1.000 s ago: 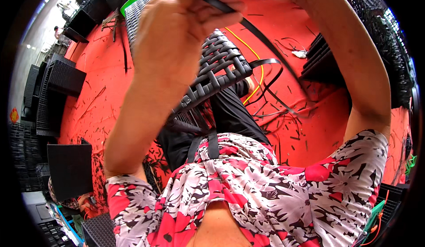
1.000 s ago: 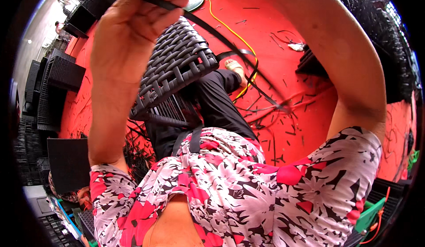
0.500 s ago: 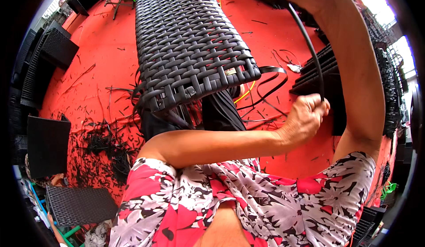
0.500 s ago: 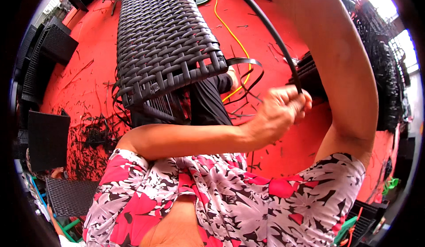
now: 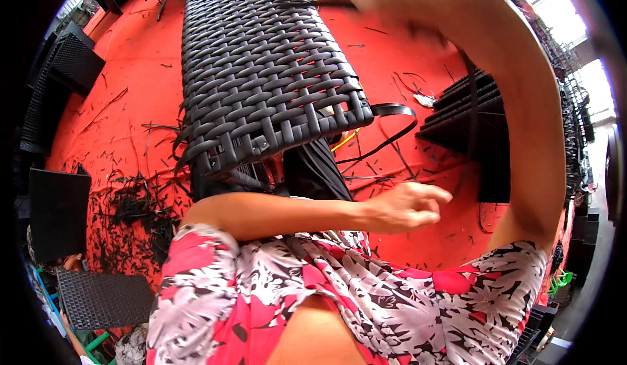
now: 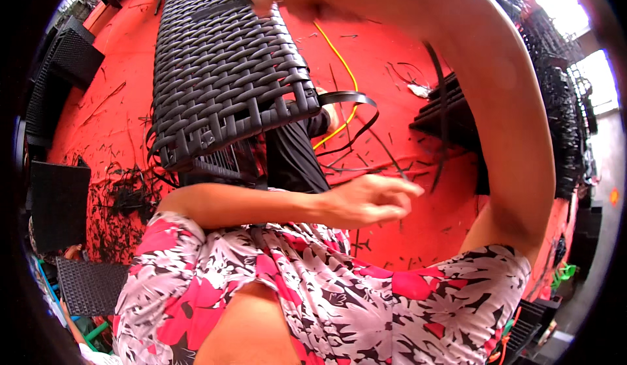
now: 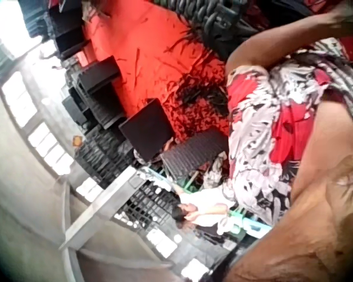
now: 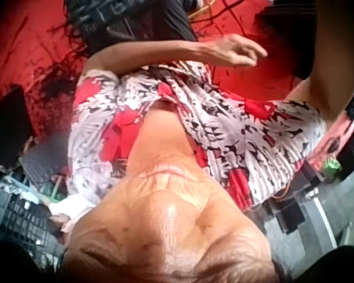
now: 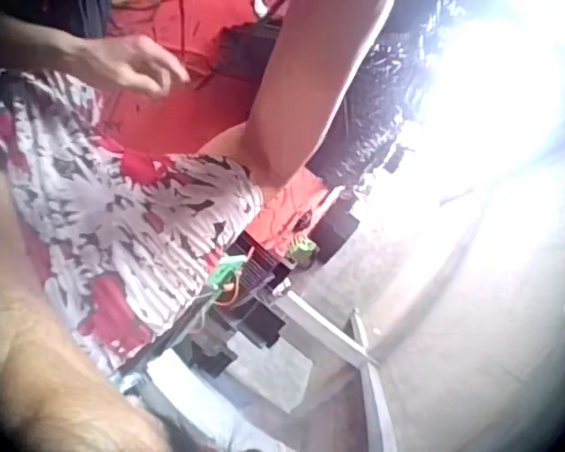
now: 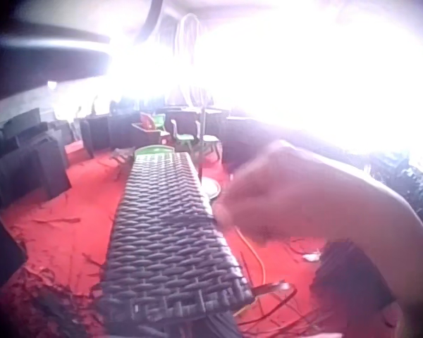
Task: The person weaves flexible plastic strips into a black rattan-style chair frame by hand, threading the strips through the existing mesh and pulling them tight.
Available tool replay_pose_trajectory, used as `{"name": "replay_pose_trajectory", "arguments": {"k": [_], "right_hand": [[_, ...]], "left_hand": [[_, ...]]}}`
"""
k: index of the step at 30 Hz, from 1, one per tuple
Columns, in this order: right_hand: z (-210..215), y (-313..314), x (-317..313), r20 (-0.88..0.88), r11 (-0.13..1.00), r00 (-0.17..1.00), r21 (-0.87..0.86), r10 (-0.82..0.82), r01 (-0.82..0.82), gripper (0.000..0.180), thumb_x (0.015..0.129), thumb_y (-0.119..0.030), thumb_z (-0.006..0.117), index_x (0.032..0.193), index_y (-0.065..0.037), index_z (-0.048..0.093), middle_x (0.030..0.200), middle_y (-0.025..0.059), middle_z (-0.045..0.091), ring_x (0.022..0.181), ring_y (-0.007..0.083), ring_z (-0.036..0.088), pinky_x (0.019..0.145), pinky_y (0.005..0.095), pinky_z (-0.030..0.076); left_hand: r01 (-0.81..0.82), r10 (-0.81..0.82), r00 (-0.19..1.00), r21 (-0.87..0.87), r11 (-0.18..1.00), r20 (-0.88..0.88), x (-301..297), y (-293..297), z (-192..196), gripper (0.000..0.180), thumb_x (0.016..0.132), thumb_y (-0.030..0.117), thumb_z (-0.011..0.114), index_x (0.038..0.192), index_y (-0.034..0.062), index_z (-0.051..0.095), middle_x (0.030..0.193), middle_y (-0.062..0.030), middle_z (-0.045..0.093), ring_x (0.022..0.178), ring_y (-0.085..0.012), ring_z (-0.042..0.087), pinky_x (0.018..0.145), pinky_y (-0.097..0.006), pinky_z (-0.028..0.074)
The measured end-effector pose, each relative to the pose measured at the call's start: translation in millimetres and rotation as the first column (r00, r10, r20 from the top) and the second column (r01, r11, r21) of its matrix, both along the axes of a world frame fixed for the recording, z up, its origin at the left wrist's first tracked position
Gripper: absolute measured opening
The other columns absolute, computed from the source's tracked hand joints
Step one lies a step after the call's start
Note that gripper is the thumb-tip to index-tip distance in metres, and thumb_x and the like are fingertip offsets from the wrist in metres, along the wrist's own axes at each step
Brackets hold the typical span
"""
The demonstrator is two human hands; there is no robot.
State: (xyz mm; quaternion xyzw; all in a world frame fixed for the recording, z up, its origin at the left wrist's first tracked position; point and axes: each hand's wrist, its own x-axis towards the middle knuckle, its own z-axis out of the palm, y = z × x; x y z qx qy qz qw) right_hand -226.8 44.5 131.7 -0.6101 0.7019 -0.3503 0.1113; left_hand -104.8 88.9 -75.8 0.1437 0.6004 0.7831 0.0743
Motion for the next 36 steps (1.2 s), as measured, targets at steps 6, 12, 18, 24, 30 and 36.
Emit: {"name": "replay_pose_trajectory", "arguments": {"k": [6, 12, 18, 24, 30, 36], "right_hand": [[-37, 56, 8, 0.144, 0.949, 0.989, 0.303, 0.039, -0.082, 0.011, 0.085, -0.006, 0.066, 0.092, 0.002, 0.065, 0.067, -0.0040, 0.057, 0.056, 0.0020, 0.048, 0.051, 0.0188, 0.040], [-30, 60, 23, -0.158, 0.978, 0.985, 0.204, 0.067, -0.034, 0.011, 0.083, -0.003, 0.065, 0.075, 0.005, 0.063, 0.055, 0.0054, 0.052, 0.050, 0.0065, 0.046, 0.048, 0.0252, 0.039], [-27, 60, 36, -0.295, 0.979, 0.955, 0.181, -0.036, 0.093, 0.013, 0.078, -0.003, 0.063, 0.067, 0.003, 0.058, 0.050, 0.0070, 0.048, 0.043, 0.0102, 0.043, 0.043, 0.0278, 0.036], [-23, 62, 43, -0.341, 0.979, 0.940, 0.196, 0.009, 0.062, 0.014, 0.076, -0.003, 0.061, 0.064, 0.002, 0.056, 0.049, 0.0090, 0.045, 0.041, 0.0135, 0.044, 0.043, 0.0294, 0.036], [-37, 56, 38, -0.280, 0.971, 0.960, 0.228, -0.006, 0.072, 0.015, 0.079, -0.004, 0.060, 0.066, 0.003, 0.057, 0.049, 0.0100, 0.046, 0.041, 0.0137, 0.043, 0.044, 0.0296, 0.036], [-48, 44, 40, -0.428, 0.990, 0.902, 0.102, -0.049, 0.102, 0.014, 0.080, -0.010, 0.068, 0.080, 0.004, 0.064, 0.069, 0.0134, 0.058, 0.056, 0.0169, 0.055, 0.052, 0.0287, 0.043]], "left_hand": [[-0.309, 0.255, 0.950, 0.417, 0.855, 0.181, 61, -93, -9, 0.025, 0.098, 0.023, 0.053, 0.089, 0.0014, 0.064, 0.077, -0.0077, 0.066, 0.063, -0.0106, 0.060, 0.056, -0.024, 0.049], [-0.286, 0.383, 0.923, 0.726, 0.625, 0.034, 45, -115, -2, 0.042, 0.091, 0.034, 0.060, 0.125, 0.0087, 0.055, 0.110, -0.0114, 0.065, 0.081, -0.0209, 0.065, 0.061, -0.031, 0.051], [-0.218, 0.354, 0.935, 0.817, 0.533, 0.019, 35, -109, -3, 0.051, 0.090, 0.037, 0.062, 0.131, 0.0089, 0.051, 0.122, -0.0094, 0.061, 0.097, -0.0207, 0.063, 0.066, -0.033, 0.052], [-0.341, 0.468, 0.884, 0.685, 0.644, -0.001, 34, -103, -2, 0.052, 0.090, 0.043, 0.059, 0.128, 0.0082, 0.052, 0.120, -0.0105, 0.062, 0.095, -0.0192, 0.063, 0.065, -0.032, 0.051], [-0.259, 0.413, 0.910, 0.721, 0.643, -0.041, 35, -109, 4, 0.051, 0.090, 0.043, 0.059, 0.128, 0.0097, 0.053, 0.123, -0.0092, 0.060, 0.102, -0.0202, 0.060, 0.075, -0.035, 0.049], [-0.305, 0.448, 0.893, 0.786, 0.538, 0.040, 35, -108, 4, 0.048, 0.091, 0.045, 0.057, 0.126, 0.0126, 0.055, 0.124, -0.0076, 0.059, 0.107, -0.0212, 0.057, 0.085, -0.038, 0.046]]}}
